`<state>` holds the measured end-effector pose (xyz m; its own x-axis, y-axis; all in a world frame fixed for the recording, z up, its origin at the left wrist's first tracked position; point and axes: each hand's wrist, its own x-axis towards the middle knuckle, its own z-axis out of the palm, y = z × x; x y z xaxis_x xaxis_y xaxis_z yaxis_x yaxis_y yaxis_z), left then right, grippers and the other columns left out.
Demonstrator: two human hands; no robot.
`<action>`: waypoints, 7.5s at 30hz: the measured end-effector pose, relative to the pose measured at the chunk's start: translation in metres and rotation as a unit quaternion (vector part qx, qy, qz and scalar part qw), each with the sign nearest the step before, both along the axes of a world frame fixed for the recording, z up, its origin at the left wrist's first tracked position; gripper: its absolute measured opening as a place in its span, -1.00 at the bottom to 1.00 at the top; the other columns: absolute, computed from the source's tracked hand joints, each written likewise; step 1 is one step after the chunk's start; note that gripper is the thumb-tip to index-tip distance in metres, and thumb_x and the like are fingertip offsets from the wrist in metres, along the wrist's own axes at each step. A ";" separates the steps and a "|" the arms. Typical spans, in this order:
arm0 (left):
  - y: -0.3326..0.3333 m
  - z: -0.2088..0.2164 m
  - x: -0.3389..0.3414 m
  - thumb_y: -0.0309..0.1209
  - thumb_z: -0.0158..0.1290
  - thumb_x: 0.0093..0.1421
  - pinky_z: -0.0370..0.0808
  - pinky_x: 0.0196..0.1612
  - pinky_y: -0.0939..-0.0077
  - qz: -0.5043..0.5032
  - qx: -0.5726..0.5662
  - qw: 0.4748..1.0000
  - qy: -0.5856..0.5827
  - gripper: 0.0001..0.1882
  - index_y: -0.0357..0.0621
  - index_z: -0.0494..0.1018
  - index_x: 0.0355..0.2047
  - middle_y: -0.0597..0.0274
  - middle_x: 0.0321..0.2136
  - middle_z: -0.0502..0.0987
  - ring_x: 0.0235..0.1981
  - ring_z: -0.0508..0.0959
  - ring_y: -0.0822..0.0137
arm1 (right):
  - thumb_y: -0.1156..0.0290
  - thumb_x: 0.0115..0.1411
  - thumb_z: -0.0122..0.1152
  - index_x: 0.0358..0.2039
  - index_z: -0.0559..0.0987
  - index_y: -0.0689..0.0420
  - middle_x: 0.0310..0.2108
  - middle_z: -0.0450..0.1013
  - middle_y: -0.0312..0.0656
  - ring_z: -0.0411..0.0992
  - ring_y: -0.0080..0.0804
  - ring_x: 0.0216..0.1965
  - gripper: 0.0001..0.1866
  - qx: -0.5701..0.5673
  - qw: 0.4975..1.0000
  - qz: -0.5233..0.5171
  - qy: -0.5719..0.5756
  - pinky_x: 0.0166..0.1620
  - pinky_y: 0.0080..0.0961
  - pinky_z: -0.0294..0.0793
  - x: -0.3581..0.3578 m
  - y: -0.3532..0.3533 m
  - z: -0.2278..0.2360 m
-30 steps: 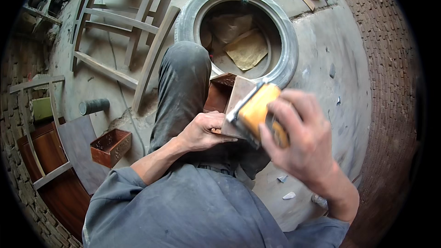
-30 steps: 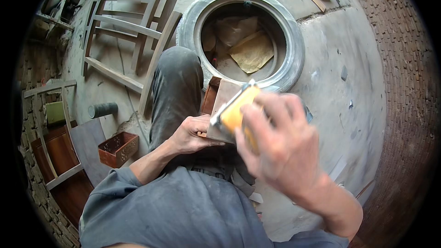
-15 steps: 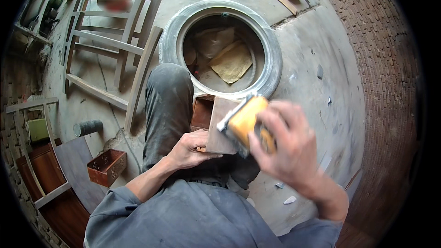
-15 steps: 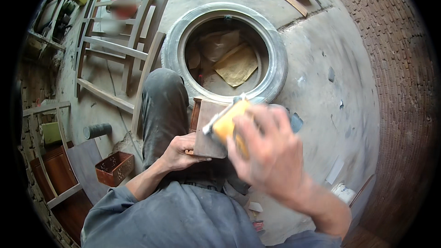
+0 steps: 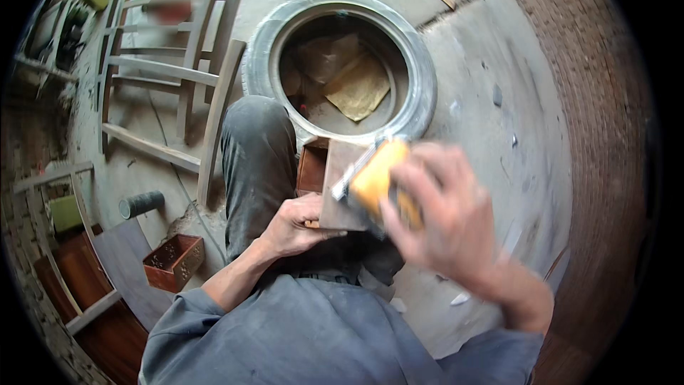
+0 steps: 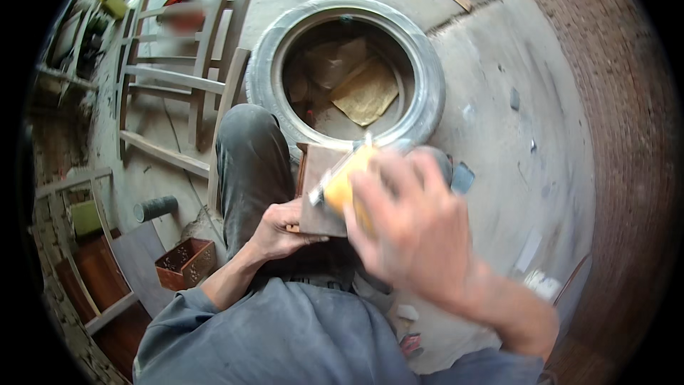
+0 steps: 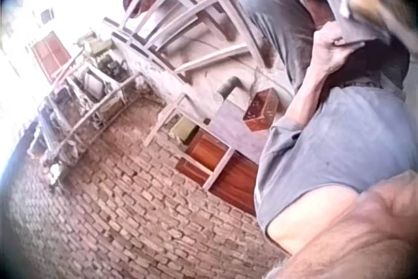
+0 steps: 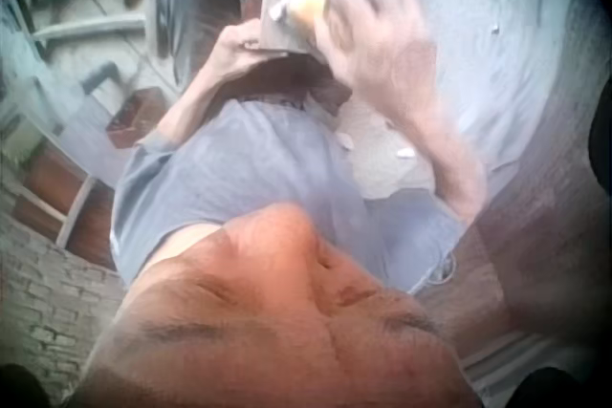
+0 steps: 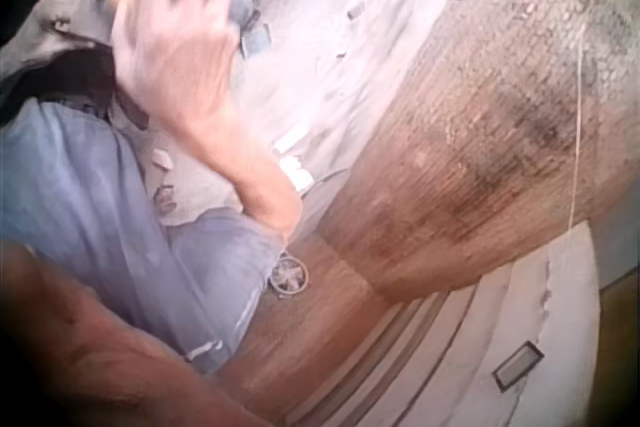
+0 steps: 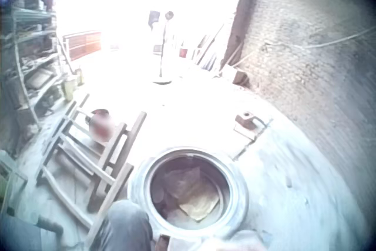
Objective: The person applies glue to the edges of a carved wooden box, then uses a power sander to smooth the surfaces. The person also uses a small tool to scrape or clean the carved details before continuing to sand the box.
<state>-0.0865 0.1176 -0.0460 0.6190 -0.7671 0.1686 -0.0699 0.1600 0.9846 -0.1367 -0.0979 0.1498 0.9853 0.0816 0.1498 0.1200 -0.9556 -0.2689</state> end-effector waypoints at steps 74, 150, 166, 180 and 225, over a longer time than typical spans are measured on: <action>0.010 0.004 0.012 -0.52 0.48 0.06 0.56 -0.01 0.33 -0.019 0.027 0.997 0.075 -0.71 -0.22 0.71 -0.19 0.14 -0.22 0.73 -0.16 0.68 0.24 | 0.57 -0.07 0.52 -0.18 0.61 0.12 -0.14 0.49 -0.14 0.51 -0.11 -0.17 -0.61 0.036 0.990 0.135 0.002 -0.17 -0.27 0.59 0.010 -0.040 -0.002; -0.033 0.000 0.056 -0.58 0.29 0.27 0.54 -0.12 0.59 -0.048 -0.033 0.991 0.121 -0.80 -0.30 0.67 -0.09 0.42 -0.33 0.69 -0.23 0.54 0.66 | 0.49 -0.07 0.51 -0.18 0.65 0.01 -0.14 0.51 -0.29 0.54 -0.20 -0.13 -0.62 -0.099 0.979 0.172 -0.033 -0.29 -0.42 0.61 -0.012 0.003 0.015; -0.025 -0.004 0.047 -0.65 0.22 0.31 0.57 -0.04 0.63 -0.056 -0.070 0.974 0.206 -0.73 -0.27 0.66 0.02 0.38 -0.23 0.72 -0.17 0.60 0.62 | 0.43 -0.04 0.52 -0.19 0.65 0.01 -0.16 0.51 -0.30 0.54 -0.22 -0.13 -0.65 -0.026 0.981 0.188 -0.042 -0.33 -0.44 0.61 0.007 0.018 0.010; 0.009 -0.007 0.016 -0.63 0.41 0.12 0.53 -0.18 0.50 -0.020 -0.006 0.995 0.102 -0.67 -0.28 0.66 -0.08 0.26 -0.30 0.70 -0.26 0.61 0.50 | 0.46 -0.01 0.51 -0.17 0.62 0.06 -0.12 0.51 -0.22 0.52 -0.15 -0.14 -0.65 -0.016 0.989 0.144 0.014 -0.26 -0.31 0.62 0.015 -0.006 0.009; 0.032 0.017 0.011 -0.34 0.53 0.06 0.52 -0.12 0.43 -0.052 0.105 0.991 0.066 -0.51 -0.31 0.62 -0.06 0.12 -0.25 0.65 -0.21 0.59 0.34 | 0.41 0.09 0.44 -0.19 0.59 0.11 -0.13 0.51 -0.15 0.52 -0.07 -0.09 -0.72 -0.026 0.996 0.080 -0.028 -0.06 -0.24 0.59 0.070 -0.034 0.015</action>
